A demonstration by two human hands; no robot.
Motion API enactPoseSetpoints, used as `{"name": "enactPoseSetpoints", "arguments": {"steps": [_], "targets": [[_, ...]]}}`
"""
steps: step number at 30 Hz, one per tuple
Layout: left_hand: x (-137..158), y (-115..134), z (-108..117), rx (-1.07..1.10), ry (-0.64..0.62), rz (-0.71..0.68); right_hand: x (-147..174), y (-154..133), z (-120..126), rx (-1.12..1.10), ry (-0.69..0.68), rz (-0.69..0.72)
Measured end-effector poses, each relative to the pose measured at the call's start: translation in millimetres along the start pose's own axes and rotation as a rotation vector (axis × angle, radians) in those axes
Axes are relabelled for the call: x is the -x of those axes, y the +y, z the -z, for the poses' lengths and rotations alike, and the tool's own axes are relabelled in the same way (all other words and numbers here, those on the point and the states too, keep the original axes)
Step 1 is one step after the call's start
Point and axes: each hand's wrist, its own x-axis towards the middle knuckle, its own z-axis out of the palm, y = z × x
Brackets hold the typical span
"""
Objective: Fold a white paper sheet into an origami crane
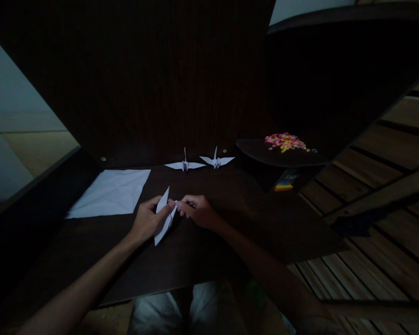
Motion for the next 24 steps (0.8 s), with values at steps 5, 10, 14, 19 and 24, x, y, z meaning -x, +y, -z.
{"name": "enactPoseSetpoints", "arguments": {"steps": [5, 10, 14, 19, 24], "targets": [[-0.1, 0.7, 1.8, -0.018, -0.026, -0.001, 1.5, 1.5, 4.0, 0.092, -0.044, 0.071], [-3.2, 2.8, 5.4, 0.028, -0.089, 0.028, 3.9, -1.4, 8.1, 0.201, -0.083, 0.160], [-5.9, 6.0, 8.4, 0.090, -0.207, 0.102, 5.3, -2.7, 5.6, 0.236, -0.092, 0.226], [-5.8, 4.3, 9.1, 0.085, -0.198, 0.064, 5.0, -0.9, 3.4, 0.256, -0.084, 0.250], [-5.0, 0.3, 7.4, 0.043, -0.131, 0.006, 5.5, 2.1, 0.3, 0.368, -0.017, 0.315]]}}
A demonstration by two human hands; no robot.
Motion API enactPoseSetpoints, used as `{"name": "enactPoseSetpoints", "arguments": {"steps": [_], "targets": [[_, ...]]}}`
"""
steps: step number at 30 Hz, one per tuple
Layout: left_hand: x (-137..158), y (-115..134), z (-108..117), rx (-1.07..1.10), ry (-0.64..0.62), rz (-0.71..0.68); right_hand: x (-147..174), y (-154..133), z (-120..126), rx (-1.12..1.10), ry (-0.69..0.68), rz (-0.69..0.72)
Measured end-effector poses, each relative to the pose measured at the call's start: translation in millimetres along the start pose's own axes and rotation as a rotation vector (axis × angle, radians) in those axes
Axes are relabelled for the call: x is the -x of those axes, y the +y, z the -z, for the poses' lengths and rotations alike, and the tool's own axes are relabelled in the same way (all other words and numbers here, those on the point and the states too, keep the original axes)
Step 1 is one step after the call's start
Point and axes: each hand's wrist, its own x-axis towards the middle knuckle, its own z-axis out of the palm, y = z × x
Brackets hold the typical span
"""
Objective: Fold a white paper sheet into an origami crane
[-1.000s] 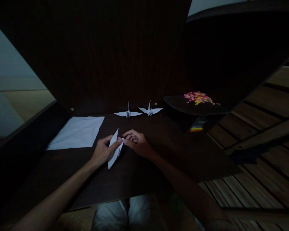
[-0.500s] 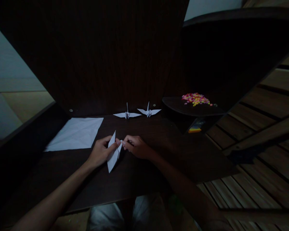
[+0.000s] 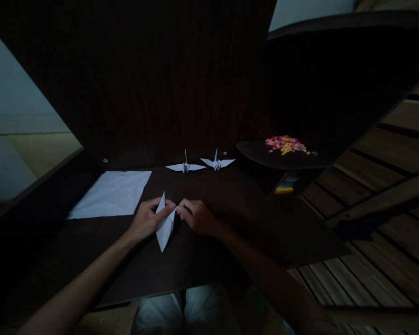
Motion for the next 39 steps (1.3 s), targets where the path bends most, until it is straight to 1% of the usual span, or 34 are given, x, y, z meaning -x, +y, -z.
{"name": "enactPoseSetpoints", "arguments": {"steps": [4, 7, 9, 11, 13, 16, 18, 20, 24, 27, 31, 34, 36, 39], "targets": [[-1, 0, -1, -0.011, -0.010, -0.011, 1, 2, -2, 0.069, 0.063, 0.062], [0, 1, -2, -0.021, 0.006, -0.043, 1, 3, -1, 0.091, 0.123, 0.089], [1, 3, -3, -0.044, 0.041, -0.075, 1, 2, 1, 0.101, 0.163, 0.120], [4, 5, -3, -0.087, 0.103, -0.128, -1, -1, 4, 0.117, 0.193, 0.163], [6, 8, -2, -0.149, 0.182, -0.236, -3, -6, 7, 0.136, 0.221, 0.220], [7, 12, -1, -0.222, 0.308, -0.500, -8, -18, 13, 0.185, 0.277, 0.350], [7, 13, 1, -0.242, 0.378, -0.654, -12, -25, 17, 0.216, 0.292, 0.378], [6, 13, 2, -0.263, 0.416, -0.740, -17, -30, 21, 0.234, 0.248, 0.405], [6, 11, 5, -0.306, 0.455, -0.804, -23, -28, 25, 0.328, 0.175, 0.467], [6, 9, 5, -0.339, 0.465, -0.844, -24, -20, 27, 0.449, 0.164, 0.510], [8, 4, 6, -0.414, 0.414, -0.870, -20, -8, 25, 0.560, 0.155, 0.597], [10, -2, 7, -0.478, 0.369, -0.895, -13, 4, 20, 0.573, 0.129, 0.587], [10, -5, 8, -0.513, 0.346, -0.904, -7, 11, 16, 0.555, 0.137, 0.586], [10, -8, 8, -0.542, 0.328, -0.909, -2, 17, 13, 0.563, 0.196, 0.641]]}}
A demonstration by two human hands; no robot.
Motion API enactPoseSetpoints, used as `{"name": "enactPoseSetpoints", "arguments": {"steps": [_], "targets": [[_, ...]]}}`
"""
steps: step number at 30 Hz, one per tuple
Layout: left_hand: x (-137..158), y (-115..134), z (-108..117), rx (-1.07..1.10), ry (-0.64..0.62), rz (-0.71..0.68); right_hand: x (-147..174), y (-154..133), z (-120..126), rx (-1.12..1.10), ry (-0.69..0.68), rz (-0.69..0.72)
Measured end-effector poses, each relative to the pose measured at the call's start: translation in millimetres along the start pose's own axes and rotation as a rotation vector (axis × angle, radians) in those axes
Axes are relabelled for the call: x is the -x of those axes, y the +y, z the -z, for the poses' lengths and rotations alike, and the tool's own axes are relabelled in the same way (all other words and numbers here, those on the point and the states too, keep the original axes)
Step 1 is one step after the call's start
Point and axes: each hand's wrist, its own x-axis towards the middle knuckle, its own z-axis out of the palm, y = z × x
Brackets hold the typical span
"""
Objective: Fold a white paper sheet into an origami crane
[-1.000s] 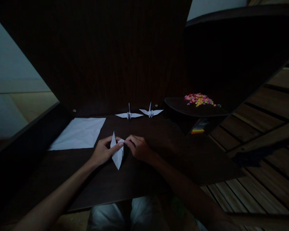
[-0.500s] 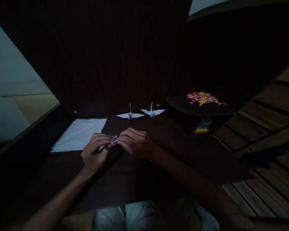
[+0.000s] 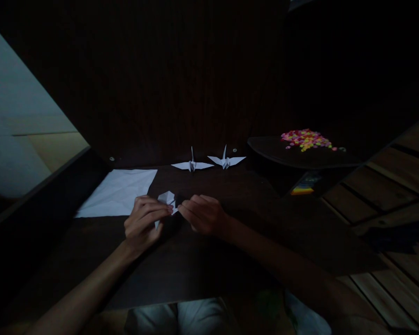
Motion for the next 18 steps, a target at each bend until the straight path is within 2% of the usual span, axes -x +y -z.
{"name": "enactPoseSetpoints", "arguments": {"steps": [13, 16, 18], "targets": [[-6, 5, -1, 0.003, -0.067, -0.030, 1, -8, 4, 0.083, 0.135, 0.053], [-8, 7, -1, 0.030, -0.066, -0.028, -4, -12, 4, 0.007, 0.124, 0.007], [-11, 10, -1, 0.122, -0.054, 0.043, -11, -16, 7, -0.102, 0.110, -0.094]]}}
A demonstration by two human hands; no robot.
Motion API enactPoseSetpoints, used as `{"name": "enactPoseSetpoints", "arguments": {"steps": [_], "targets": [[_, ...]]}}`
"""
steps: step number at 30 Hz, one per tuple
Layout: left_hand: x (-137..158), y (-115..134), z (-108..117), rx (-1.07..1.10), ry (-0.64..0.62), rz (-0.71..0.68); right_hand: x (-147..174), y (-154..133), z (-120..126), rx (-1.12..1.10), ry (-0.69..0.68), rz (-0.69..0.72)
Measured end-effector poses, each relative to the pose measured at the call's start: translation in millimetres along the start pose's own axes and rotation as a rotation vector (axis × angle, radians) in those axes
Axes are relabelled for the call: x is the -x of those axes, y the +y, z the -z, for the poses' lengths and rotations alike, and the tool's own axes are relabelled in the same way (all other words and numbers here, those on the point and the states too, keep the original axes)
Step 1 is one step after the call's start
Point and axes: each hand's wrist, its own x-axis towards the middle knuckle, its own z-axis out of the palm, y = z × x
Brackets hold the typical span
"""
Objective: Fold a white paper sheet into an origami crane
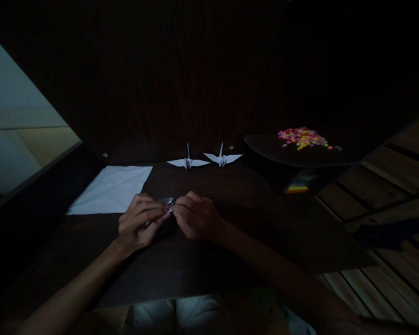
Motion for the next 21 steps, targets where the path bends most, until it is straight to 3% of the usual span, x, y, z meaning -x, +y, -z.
{"name": "enactPoseSetpoints", "arguments": {"steps": [4, 10, 15, 21], "targets": [[-4, 5, -1, 0.257, 0.038, 0.341, -14, -10, 3, -0.255, -0.011, -0.258], [-8, 4, -3, 0.400, 0.007, 0.738, -12, -11, -4, -0.510, -0.016, -0.623], [-7, -2, -6, 0.487, 0.021, 0.883, -4, -4, -13, -0.707, 0.084, -0.911], [-8, -7, -6, 0.479, -0.048, 0.926, -2, -1, -18, -0.758, 0.119, -1.011]]}}
